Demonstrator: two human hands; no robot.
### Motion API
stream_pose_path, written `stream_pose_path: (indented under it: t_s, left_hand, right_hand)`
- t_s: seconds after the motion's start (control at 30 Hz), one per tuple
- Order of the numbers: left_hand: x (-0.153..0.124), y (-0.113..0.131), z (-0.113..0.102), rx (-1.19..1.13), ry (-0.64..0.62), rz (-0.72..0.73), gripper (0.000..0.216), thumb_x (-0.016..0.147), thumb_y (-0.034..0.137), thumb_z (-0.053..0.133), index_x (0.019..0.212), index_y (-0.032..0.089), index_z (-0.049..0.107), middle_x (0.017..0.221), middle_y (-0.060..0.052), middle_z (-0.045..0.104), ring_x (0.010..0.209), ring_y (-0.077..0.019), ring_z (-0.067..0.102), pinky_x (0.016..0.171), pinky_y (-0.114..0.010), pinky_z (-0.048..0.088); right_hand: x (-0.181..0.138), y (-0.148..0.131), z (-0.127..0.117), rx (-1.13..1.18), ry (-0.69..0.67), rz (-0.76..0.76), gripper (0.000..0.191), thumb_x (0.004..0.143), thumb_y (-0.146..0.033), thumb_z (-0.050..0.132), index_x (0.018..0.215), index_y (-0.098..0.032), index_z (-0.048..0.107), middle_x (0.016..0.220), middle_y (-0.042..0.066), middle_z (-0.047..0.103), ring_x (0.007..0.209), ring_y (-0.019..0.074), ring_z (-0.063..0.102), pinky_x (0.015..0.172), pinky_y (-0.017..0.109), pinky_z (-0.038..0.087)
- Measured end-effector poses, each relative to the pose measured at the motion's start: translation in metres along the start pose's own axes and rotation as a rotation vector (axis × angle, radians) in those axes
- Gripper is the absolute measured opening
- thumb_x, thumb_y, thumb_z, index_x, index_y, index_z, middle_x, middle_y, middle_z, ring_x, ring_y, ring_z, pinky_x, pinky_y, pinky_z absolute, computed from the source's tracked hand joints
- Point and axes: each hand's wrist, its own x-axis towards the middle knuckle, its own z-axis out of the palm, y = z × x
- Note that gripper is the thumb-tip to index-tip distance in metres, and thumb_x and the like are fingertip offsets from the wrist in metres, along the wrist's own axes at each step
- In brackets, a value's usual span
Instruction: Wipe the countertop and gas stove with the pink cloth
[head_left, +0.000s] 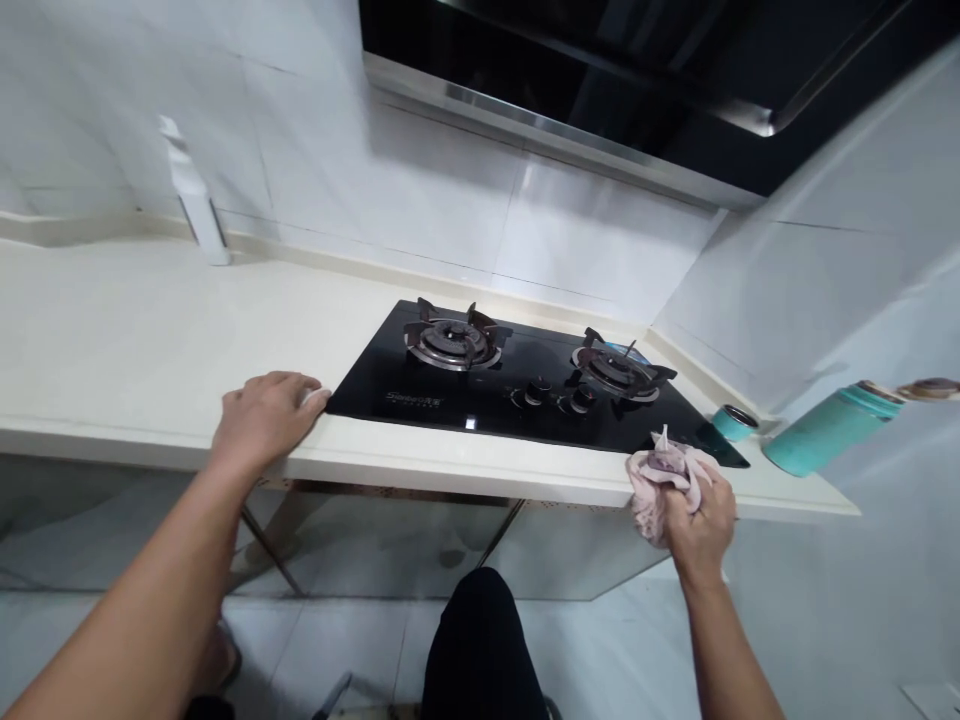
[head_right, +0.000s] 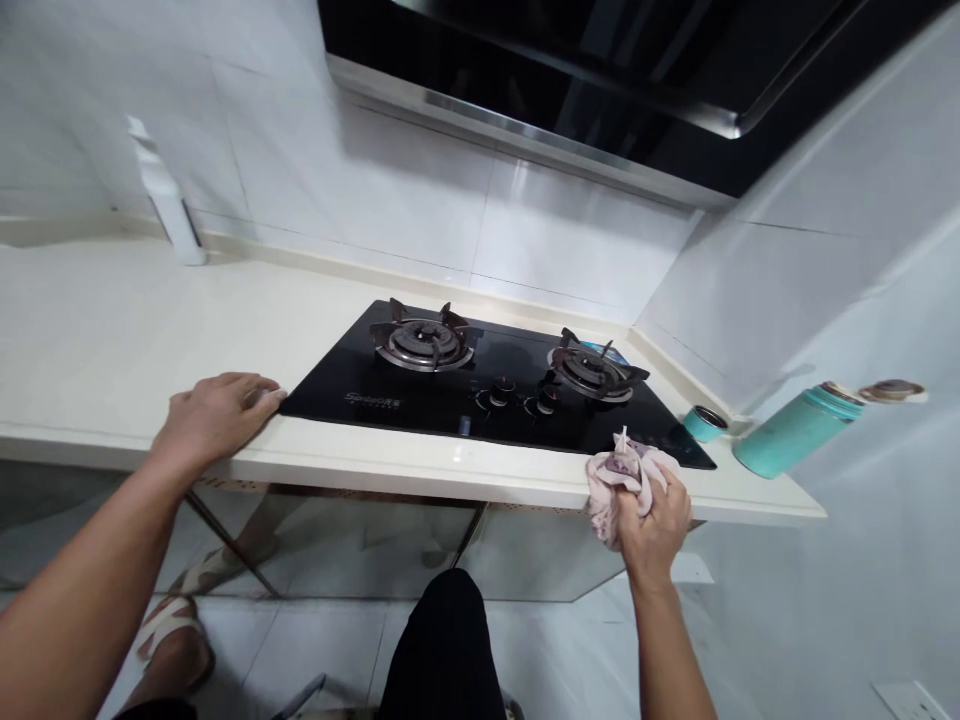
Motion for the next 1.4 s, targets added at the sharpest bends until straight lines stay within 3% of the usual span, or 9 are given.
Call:
stream_pose_path:
  t_s: [0.13, 0.33, 0.4, 0.53, 0.63, 0.77, 0.93, 1.27, 1.4]
  left_hand:
    - [-0.006, 0.005, -0.002, -0.012, 0.003, 0.004, 0.051, 0.098, 0.050, 0.039, 0.122, 0.023, 0.074, 0.142, -0.013, 0.068, 0.136, -0.0393, 0.055, 0.114, -0.059, 0.039]
    - [-0.006, 0.002, 0.002, 0.002, 0.016, -0.007, 0.050, 0.098, 0.054, 0.040, 0.121, 0.026, 0.075, 0.142, -0.011, 0.069, 0.137, -0.0369, 0.056, 0.115, -0.052, 0.040]
    - [-0.005, 0.001, 0.001, 0.010, 0.012, -0.018, 0.050, 0.097, 0.055, 0.041, 0.121, 0.028, 0.075, 0.143, -0.009, 0.069, 0.137, -0.0360, 0.056, 0.114, -0.049, 0.040]
    - [-0.005, -0.001, -0.002, 0.019, 0.003, -0.022, 0.046, 0.096, 0.054, 0.044, 0.119, 0.030, 0.076, 0.142, -0.008, 0.069, 0.135, -0.0347, 0.057, 0.111, -0.047, 0.043]
    - [-0.005, -0.002, -0.006, 0.014, -0.016, 0.002, 0.046, 0.098, 0.052, 0.043, 0.120, 0.027, 0.075, 0.143, -0.010, 0.068, 0.135, -0.0337, 0.056, 0.110, -0.048, 0.043]
    - [-0.001, -0.003, -0.006, 0.041, -0.033, -0.008, 0.047, 0.100, 0.051, 0.042, 0.123, 0.026, 0.074, 0.146, -0.011, 0.066, 0.134, -0.0349, 0.057, 0.110, -0.052, 0.043]
    - [0.006, -0.006, -0.003, 0.075, -0.050, -0.020, 0.050, 0.099, 0.055, 0.041, 0.126, 0.026, 0.074, 0.149, -0.010, 0.065, 0.135, -0.0381, 0.057, 0.110, -0.056, 0.044]
    - [0.009, -0.009, -0.003, 0.065, -0.043, -0.043, 0.054, 0.095, 0.058, 0.043, 0.123, 0.027, 0.076, 0.148, -0.009, 0.066, 0.133, -0.0397, 0.059, 0.111, -0.059, 0.044]
    - [0.011, -0.008, -0.001, 0.070, -0.054, -0.043, 0.057, 0.094, 0.060, 0.041, 0.124, 0.026, 0.076, 0.149, -0.010, 0.065, 0.134, -0.0407, 0.057, 0.112, -0.061, 0.042]
  right_hand:
    - [-0.024, -0.077, 0.018, 0.124, 0.119, -0.071, 0.038, 0.094, -0.037, 0.058, 0.126, -0.019, 0.065, 0.137, 0.020, 0.060, 0.129, 0.0377, 0.059, 0.107, 0.064, 0.050]
    - [-0.056, -0.230, 0.064, 0.381, 0.146, -0.213, 0.034, 0.092, -0.041, 0.060, 0.122, -0.026, 0.062, 0.140, 0.016, 0.050, 0.133, 0.0396, 0.051, 0.103, 0.069, 0.049]
    - [-0.063, -0.282, 0.078, 0.461, 0.022, -0.266, 0.035, 0.090, -0.049, 0.063, 0.118, -0.028, 0.064, 0.139, 0.015, 0.050, 0.136, 0.0417, 0.047, 0.105, 0.071, 0.046]
    - [-0.060, -0.367, 0.090, 0.466, -0.585, -0.381, 0.042, 0.088, -0.057, 0.072, 0.122, -0.033, 0.068, 0.148, 0.011, 0.050, 0.147, 0.0460, 0.035, 0.112, 0.069, 0.037]
    - [-0.053, -0.389, 0.091, 0.497, -0.636, -0.493, 0.046, 0.091, -0.058, 0.072, 0.131, -0.035, 0.066, 0.156, 0.008, 0.047, 0.147, 0.0412, 0.036, 0.114, 0.061, 0.035]
    - [-0.050, -0.358, 0.095, 0.540, -0.446, -0.676, 0.028, 0.100, -0.042, 0.065, 0.128, -0.041, 0.067, 0.156, 0.001, 0.052, 0.147, 0.0304, 0.037, 0.114, 0.050, 0.034]
    - [-0.046, -0.271, 0.078, 0.519, -0.307, -0.723, 0.021, 0.097, -0.031, 0.065, 0.116, -0.042, 0.068, 0.148, -0.002, 0.059, 0.144, 0.0260, 0.043, 0.111, 0.048, 0.034]
    - [-0.021, -0.020, -0.022, 0.119, -0.329, -0.292, 0.030, 0.077, -0.039, 0.076, 0.101, -0.028, 0.060, 0.143, 0.014, 0.053, 0.139, 0.0389, 0.052, 0.109, 0.062, 0.044]
    - [-0.012, 0.048, -0.058, 0.015, -0.388, -0.128, 0.016, 0.080, -0.034, 0.066, 0.094, -0.030, 0.059, 0.145, 0.020, 0.053, 0.142, 0.0408, 0.051, 0.109, 0.060, 0.046]
